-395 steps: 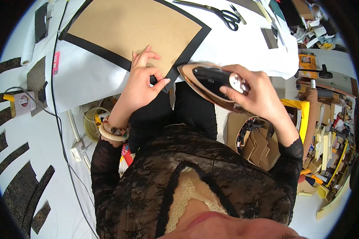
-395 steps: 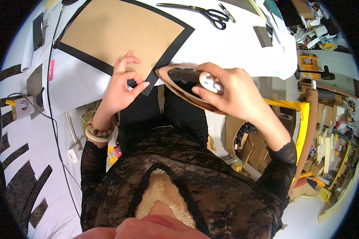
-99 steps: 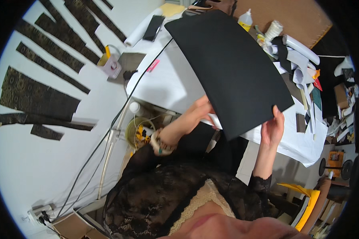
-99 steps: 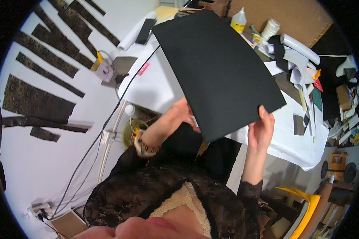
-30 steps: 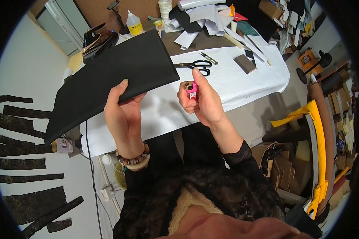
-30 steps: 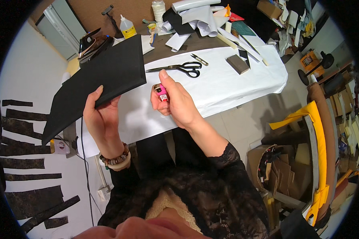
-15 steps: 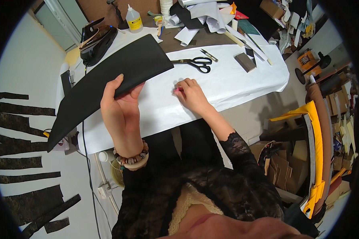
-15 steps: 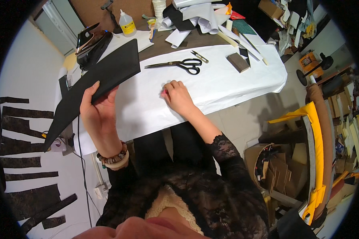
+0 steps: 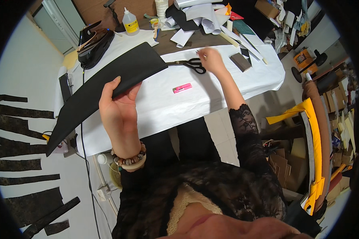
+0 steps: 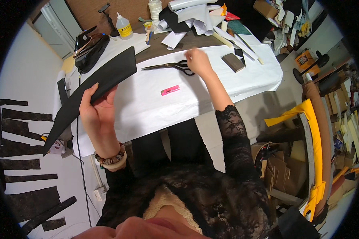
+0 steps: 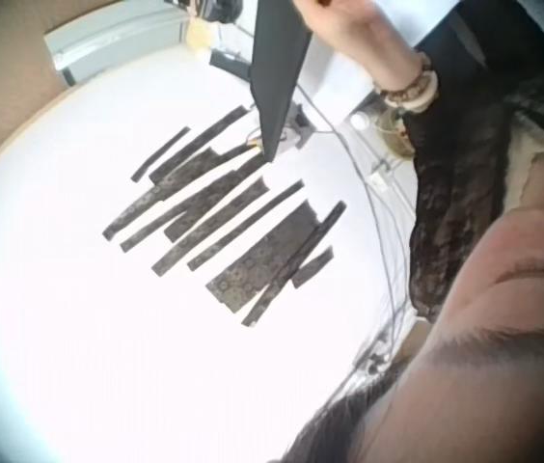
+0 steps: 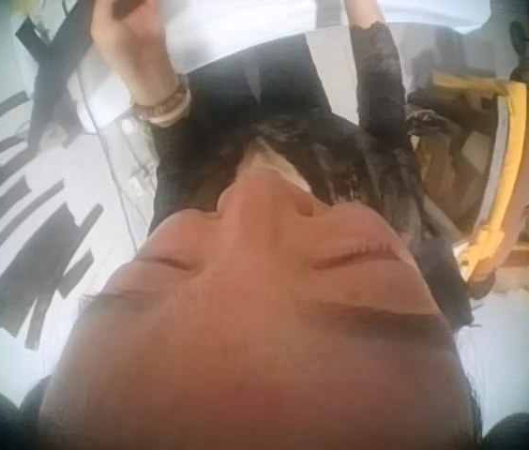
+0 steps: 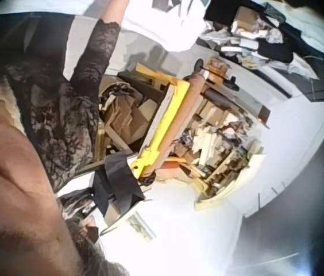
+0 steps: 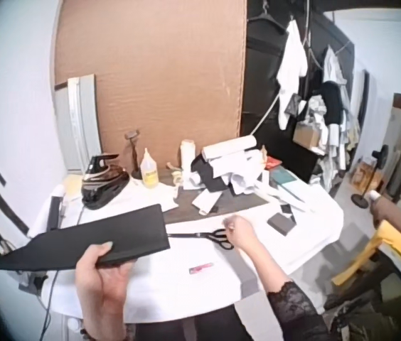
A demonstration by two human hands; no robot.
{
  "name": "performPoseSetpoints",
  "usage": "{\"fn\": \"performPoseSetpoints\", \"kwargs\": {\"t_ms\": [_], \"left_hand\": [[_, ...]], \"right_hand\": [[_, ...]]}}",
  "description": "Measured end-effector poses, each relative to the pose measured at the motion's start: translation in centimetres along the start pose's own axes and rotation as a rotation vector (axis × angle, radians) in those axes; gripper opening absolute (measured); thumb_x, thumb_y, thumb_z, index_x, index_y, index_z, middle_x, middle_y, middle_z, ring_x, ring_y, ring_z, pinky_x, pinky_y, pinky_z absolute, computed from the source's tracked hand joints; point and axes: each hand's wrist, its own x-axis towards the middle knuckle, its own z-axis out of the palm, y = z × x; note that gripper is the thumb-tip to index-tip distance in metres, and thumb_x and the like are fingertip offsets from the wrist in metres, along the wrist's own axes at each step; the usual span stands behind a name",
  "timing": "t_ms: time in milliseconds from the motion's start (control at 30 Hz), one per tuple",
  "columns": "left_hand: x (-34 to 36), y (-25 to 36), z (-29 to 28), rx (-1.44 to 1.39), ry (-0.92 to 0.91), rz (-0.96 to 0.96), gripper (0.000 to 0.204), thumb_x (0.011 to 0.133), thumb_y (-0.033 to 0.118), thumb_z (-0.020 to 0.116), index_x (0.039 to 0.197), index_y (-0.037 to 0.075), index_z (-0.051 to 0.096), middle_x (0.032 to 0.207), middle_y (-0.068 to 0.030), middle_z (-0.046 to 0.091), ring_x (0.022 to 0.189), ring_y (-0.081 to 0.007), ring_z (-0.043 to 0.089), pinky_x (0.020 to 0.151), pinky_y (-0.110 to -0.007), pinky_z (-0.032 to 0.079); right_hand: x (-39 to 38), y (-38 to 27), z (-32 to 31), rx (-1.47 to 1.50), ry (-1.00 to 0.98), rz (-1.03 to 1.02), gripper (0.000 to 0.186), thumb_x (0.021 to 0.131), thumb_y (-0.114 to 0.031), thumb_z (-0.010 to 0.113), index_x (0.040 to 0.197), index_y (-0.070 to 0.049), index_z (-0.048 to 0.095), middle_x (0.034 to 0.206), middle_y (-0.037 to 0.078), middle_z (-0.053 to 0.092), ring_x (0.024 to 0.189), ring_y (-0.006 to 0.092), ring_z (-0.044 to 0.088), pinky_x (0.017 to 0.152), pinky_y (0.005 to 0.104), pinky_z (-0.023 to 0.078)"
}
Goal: The person irons a black fabric piece, trims its edges with scissors, and presses the seams with an iron. The person repeats this process on a second fabric piece, folding and ironing the edges.
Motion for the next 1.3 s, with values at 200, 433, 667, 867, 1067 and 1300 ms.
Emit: {"fn": "performPoseSetpoints", "kwargs": {"t_ms": [200, 433, 667, 867, 1067, 1300], "left_hand": [[0.2, 0.8, 1.5, -0.064, 0.106, 0.094, 0.022, 0.089, 0.0, 0.05, 0.102, -0.017, 0.05, 0.114, -0.0289, 0.058, 0.109, -0.0396, 0.06, 0.102, -0.052, 0.048], [-0.9, 1.5, 3.2, -0.132, 0.15, 0.127, 0.023, 0.09, 0.0, 0.048, 0.101, -0.019, 0.045, 0.114, -0.0326, 0.056, 0.111, -0.0431, 0.058, 0.103, -0.053, 0.048], [-1.9, 2.3, 3.5, -0.15, 0.121, 0.157, 0.023, 0.09, 0.0, 0.046, 0.101, -0.021, 0.043, 0.116, -0.035, 0.053, 0.114, -0.0455, 0.056, 0.104, -0.053, 0.047], [-1.9, 2.8, 3.4, -0.222, 0.092, 0.141, 0.034, 0.091, 0.0, 0.044, 0.112, -0.025, 0.037, 0.124, -0.0383, 0.048, 0.12, -0.0502, 0.05, 0.108, -0.053, 0.044], [-1.9, 2.9, 3.5, -0.197, 0.06, 0.084, 0.034, 0.09, 0.003, 0.049, 0.114, -0.021, 0.041, 0.12, -0.0318, 0.052, 0.116, -0.0426, 0.054, 0.105, -0.049, 0.047], [-2.3, 3.0, 3.9, -0.202, 0.09, 0.113, 0.045, 0.09, 0.0, 0.042, 0.119, -0.031, 0.032, 0.127, -0.043, 0.044, 0.123, -0.0557, 0.044, 0.107, -0.049, 0.045]], "right_hand": [[-1.6, 0.1, 3.6, -0.246, -0.301, -0.213, 0.032, 0.076, -0.008, 0.066, 0.108, -0.005, 0.067, 0.109, 0.015, 0.062, 0.103, 0.0338, 0.059, 0.092, 0.0392, 0.048], [0.4, 0.3, 2.8, -0.275, -0.611, -0.304, 0.039, 0.077, -0.01, 0.07, 0.111, 0.002, 0.058, 0.108, 0.018, 0.059, 0.103, 0.0354, 0.058, 0.091, 0.0416, 0.047], [-4.5, -4.2, -2.9, 0.109, -0.257, -0.131, 0.039, 0.073, -0.013, 0.073, 0.106, 0.004, 0.059, 0.082, 0.017, 0.064, 0.072, 0.0277, 0.064, 0.066, 0.0385, 0.051], [-12.9, -11.5, -8.9, 0.532, 0.23, -0.135, 0.047, 0.068, -0.012, 0.082, 0.107, 0.006, 0.064, 0.071, 0.005, 0.056, 0.057, 0.0111, 0.048, 0.05, 0.0241, 0.041], [-14.9, -14.3, -10.1, 0.418, 0.418, -0.334, 0.057, 0.063, -0.012, 0.087, 0.11, 0.009, 0.062, 0.076, 0.011, 0.059, 0.057, 0.015, 0.054, 0.049, 0.0242, 0.044], [-14.3, -15.6, -9.4, 0.362, 0.45, -0.357, 0.057, 0.062, -0.009, 0.087, 0.111, 0.008, 0.062, 0.08, 0.014, 0.062, 0.057, 0.0176, 0.057, 0.047, 0.0259, 0.045]]}}
